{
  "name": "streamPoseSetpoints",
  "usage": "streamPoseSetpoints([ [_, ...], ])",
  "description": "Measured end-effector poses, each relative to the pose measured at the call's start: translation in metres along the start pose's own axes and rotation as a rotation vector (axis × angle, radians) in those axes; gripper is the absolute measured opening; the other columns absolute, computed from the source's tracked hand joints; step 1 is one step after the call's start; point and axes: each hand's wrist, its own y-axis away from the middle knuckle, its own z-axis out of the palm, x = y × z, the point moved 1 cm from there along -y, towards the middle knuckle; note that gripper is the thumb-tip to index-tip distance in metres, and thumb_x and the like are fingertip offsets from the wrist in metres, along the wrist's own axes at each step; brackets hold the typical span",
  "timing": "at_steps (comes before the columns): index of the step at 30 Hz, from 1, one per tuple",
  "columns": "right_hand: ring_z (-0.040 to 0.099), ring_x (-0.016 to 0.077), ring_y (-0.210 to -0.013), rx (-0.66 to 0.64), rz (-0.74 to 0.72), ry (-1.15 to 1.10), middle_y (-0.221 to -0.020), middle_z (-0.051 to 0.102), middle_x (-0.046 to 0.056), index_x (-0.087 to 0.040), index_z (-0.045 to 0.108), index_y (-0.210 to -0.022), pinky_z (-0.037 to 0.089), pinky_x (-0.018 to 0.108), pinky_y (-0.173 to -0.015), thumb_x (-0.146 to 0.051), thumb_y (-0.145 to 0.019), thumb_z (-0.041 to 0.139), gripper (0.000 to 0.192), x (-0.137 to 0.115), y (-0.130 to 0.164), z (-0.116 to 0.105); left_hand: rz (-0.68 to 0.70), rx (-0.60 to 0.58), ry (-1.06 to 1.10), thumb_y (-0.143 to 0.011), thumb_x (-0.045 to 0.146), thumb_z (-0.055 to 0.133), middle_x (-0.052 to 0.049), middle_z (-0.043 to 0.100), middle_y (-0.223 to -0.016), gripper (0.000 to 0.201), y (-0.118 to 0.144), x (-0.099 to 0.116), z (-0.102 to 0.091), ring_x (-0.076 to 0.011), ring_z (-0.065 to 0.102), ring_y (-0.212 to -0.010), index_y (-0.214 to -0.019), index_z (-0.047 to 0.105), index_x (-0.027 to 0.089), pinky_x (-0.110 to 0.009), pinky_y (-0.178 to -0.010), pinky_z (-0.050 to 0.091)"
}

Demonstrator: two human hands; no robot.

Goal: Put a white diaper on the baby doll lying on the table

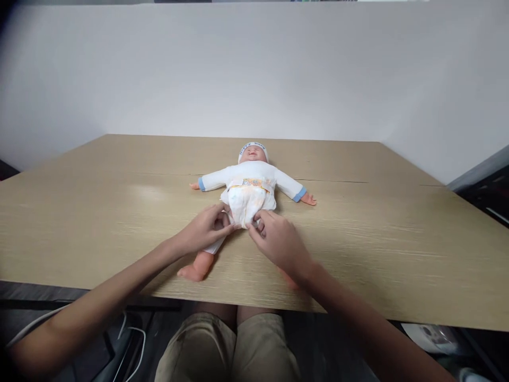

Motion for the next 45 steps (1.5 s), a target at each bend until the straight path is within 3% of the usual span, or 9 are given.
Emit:
streamPoseSetpoints([
  [7, 0.069, 0.0276, -0.089, 0.048, -0.012, 0.030, -0.104, 0.074, 0.008, -0.022, 0.071, -0.108, 0.050, 0.040, -0.078, -0.033, -0.107, 0.067, 0.011, -0.009, 0.009, 0.008, 0.004, 0.054, -0.142, -0.104, 0.053, 0.069, 0.001, 0.066, -0.073, 0.037, -0.011, 0.006, 0.009, -0.0213, 0.060, -0.075, -0.083, 0.058, 0.024, -0.037, -0.082, 0.041],
  [12, 0.068, 0.0331, -0.107, 0.037, -0.047, 0.016, -0.132, 0.072, 0.014, -0.021, 0.068, -0.121, 0.055, 0.048, -0.094, -0.031, -0.107, 0.067, 0.017, -0.008, 0.017, 0.010, 0.160, 0.127, -0.189, -0.107, 0.045, 0.065, -0.008, 0.075, -0.119, 0.022, -0.007, 0.004, 0.011, -0.0279, 0.066, -0.111, -0.100, 0.066, 0.023, -0.042, -0.099, 0.043],
  [16, 0.068, 0.0349, -0.107, 0.034, -0.022, -0.011, -0.128, 0.075, 0.013, -0.023, 0.064, -0.124, 0.053, 0.051, -0.097, -0.034, -0.106, 0.068, 0.021, -0.009, 0.016, 0.012, 0.176, 0.144, -0.146, -0.106, 0.043, 0.064, -0.010, 0.072, -0.131, 0.019, -0.007, 0.003, 0.013, -0.0296, 0.065, -0.120, -0.103, 0.064, 0.024, -0.043, -0.103, 0.044],
  [22, 0.070, 0.0301, -0.090, 0.047, 0.062, -0.064, -0.105, 0.078, 0.008, -0.025, 0.063, -0.113, 0.051, 0.042, -0.082, -0.038, -0.103, 0.068, 0.017, -0.010, 0.009, 0.011, 0.067, 0.141, -0.064, -0.100, 0.044, 0.072, -0.004, 0.069, -0.098, 0.023, -0.011, 0.001, 0.014, -0.0260, 0.060, -0.097, -0.098, 0.060, 0.024, -0.041, -0.093, 0.044],
  [27, 0.068, 0.0238, -0.071, 0.107, 0.246, -0.250, -0.095, 0.081, 0.004, -0.027, 0.058, -0.108, 0.044, 0.035, -0.067, -0.042, -0.097, 0.073, 0.024, -0.002, 0.000, 0.006, -0.031, 0.174, 0.350, -0.091, 0.046, 0.084, 0.000, 0.066, -0.104, 0.045, -0.013, -0.016, 0.018, -0.0172, 0.057, -0.085, -0.115, 0.051, 0.026, -0.032, -0.079, 0.044],
  [30, 0.072, 0.0247, -0.076, 0.121, 0.285, -0.329, -0.101, 0.085, 0.005, -0.027, 0.059, -0.109, 0.046, 0.036, -0.070, -0.045, -0.092, 0.080, 0.033, 0.005, 0.000, 0.001, -0.122, 0.188, 0.499, -0.086, 0.049, 0.091, 0.001, 0.068, -0.101, 0.057, -0.011, -0.023, 0.020, -0.0156, 0.058, -0.081, -0.120, 0.051, 0.026, -0.031, -0.077, 0.045],
  [34, 0.077, 0.0290, -0.091, 0.124, 0.291, -0.290, -0.104, 0.086, 0.005, -0.027, 0.067, -0.105, 0.051, 0.040, -0.081, -0.045, -0.091, 0.083, 0.028, 0.008, 0.004, -0.005, -0.170, 0.202, 0.420, -0.086, 0.053, 0.091, -0.003, 0.074, -0.105, 0.051, -0.006, -0.018, 0.017, -0.0198, 0.065, -0.092, -0.117, 0.063, 0.023, -0.033, -0.083, 0.047],
  [39, 0.074, 0.0332, -0.100, 0.066, 0.203, -0.147, -0.103, 0.086, 0.005, -0.028, 0.077, -0.096, 0.051, 0.047, -0.091, -0.046, -0.098, 0.078, 0.018, 0.004, 0.004, -0.005, -0.195, 0.072, 0.249, -0.095, 0.060, 0.079, -0.005, 0.078, -0.103, 0.041, -0.007, -0.005, 0.009, -0.0222, 0.065, -0.090, -0.107, 0.076, 0.020, -0.036, -0.082, 0.048],
  [45, 0.072, 0.0317, -0.097, 0.099, 0.218, -0.247, -0.101, 0.084, 0.006, -0.028, 0.080, -0.097, 0.054, 0.046, -0.089, -0.050, -0.101, 0.073, 0.023, 0.010, 0.002, -0.003, -0.340, -0.070, 0.697, -0.087, 0.056, 0.089, -0.012, 0.082, -0.126, 0.045, -0.016, -0.001, -0.003, -0.0320, 0.074, -0.115, -0.115, 0.079, 0.022, -0.045, -0.096, 0.059],
])
